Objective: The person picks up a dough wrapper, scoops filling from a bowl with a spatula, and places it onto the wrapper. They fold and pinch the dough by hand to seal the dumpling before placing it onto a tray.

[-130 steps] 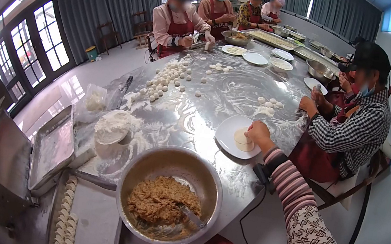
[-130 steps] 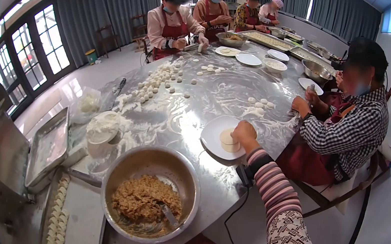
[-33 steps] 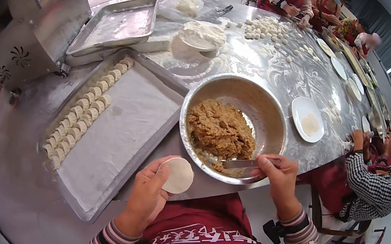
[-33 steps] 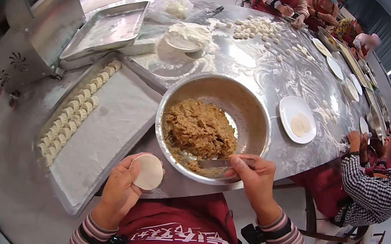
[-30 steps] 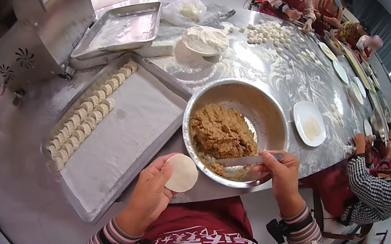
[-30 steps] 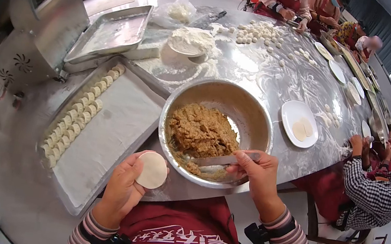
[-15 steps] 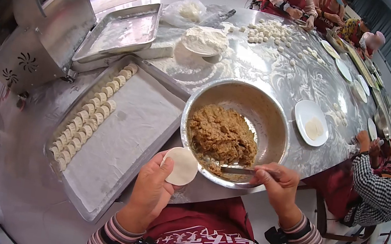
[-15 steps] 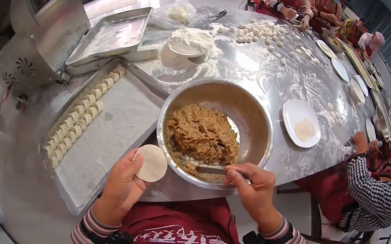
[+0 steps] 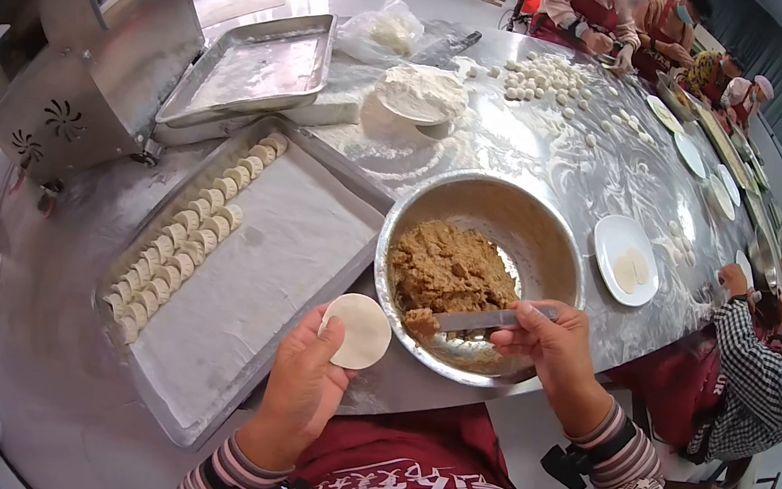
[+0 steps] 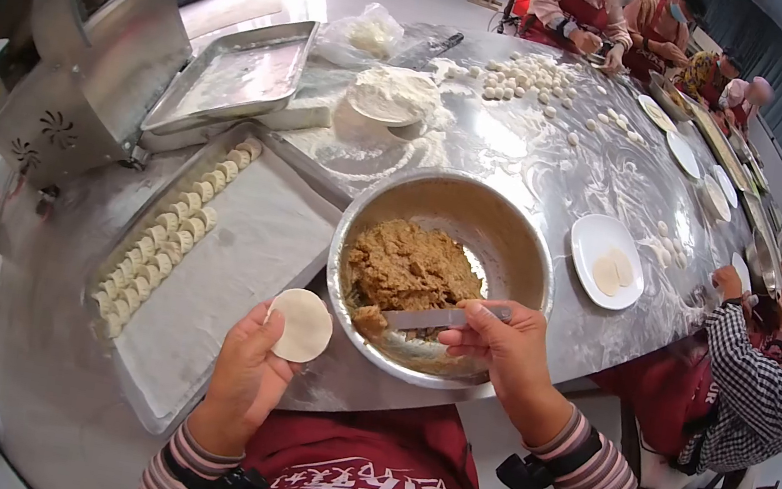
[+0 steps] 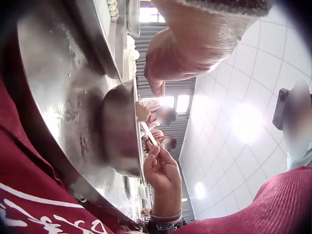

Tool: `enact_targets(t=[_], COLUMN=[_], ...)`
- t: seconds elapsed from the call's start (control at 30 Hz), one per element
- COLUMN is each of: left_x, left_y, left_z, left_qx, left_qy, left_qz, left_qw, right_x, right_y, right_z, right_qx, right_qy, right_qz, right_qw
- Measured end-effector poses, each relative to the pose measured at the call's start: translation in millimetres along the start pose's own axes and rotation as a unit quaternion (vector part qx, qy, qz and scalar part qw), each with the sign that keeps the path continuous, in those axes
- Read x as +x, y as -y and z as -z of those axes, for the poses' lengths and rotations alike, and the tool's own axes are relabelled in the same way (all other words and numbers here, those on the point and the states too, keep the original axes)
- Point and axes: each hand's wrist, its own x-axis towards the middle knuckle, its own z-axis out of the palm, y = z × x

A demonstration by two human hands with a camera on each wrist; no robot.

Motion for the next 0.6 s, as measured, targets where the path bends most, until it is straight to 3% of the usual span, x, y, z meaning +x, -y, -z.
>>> enact_targets(t=[0.17,0.27,0.33,0.37,0.4,0.43,0.47,0.53,0.57,0.6], left_x=[9,16,22,25,28,31,33,34,33,33], left_y=[6,10,15,19,22,27,31,34,33,33], left_z=[-6,-17,-22,-25,-28,-29,-30,-29,-29,-30], left_qx=[-0.030,-0.046,-0.063,-0.082,-0.100,-0.100,-0.093,-0.085,-0.084,-0.083], left_qy=[0.019,0.046,0.070,0.079,0.088,0.089,0.093,0.096,0.105,0.114], left_qz=[0.046,0.062,0.074,0.084,0.093,0.092,0.090,0.086,0.098,0.110], left_qw=[0.998,0.996,0.993,0.990,0.987,0.987,0.987,0.988,0.986,0.984], right_x=[4,-10,-24,-29,-33,-35,-38,-45,-46,-48], right_y=[9,8,-1,-2,-4,-3,-1,3,4,5], right_z=[-4,-8,-12,-10,-8,-7,-8,-13,-11,-6], right_qx=[0.036,0.028,-0.033,-0.033,-0.213,-0.379,-0.379,-0.429,-0.428,-0.393], right_qy=[0.005,-0.007,0.004,0.004,0.058,0.108,0.109,0.164,0.165,0.128], right_qz=[0.039,0.115,0.246,0.247,0.402,0.530,0.531,0.590,0.590,0.586], right_qw=[0.999,0.993,0.969,0.968,0.889,0.750,0.750,0.664,0.664,0.697])
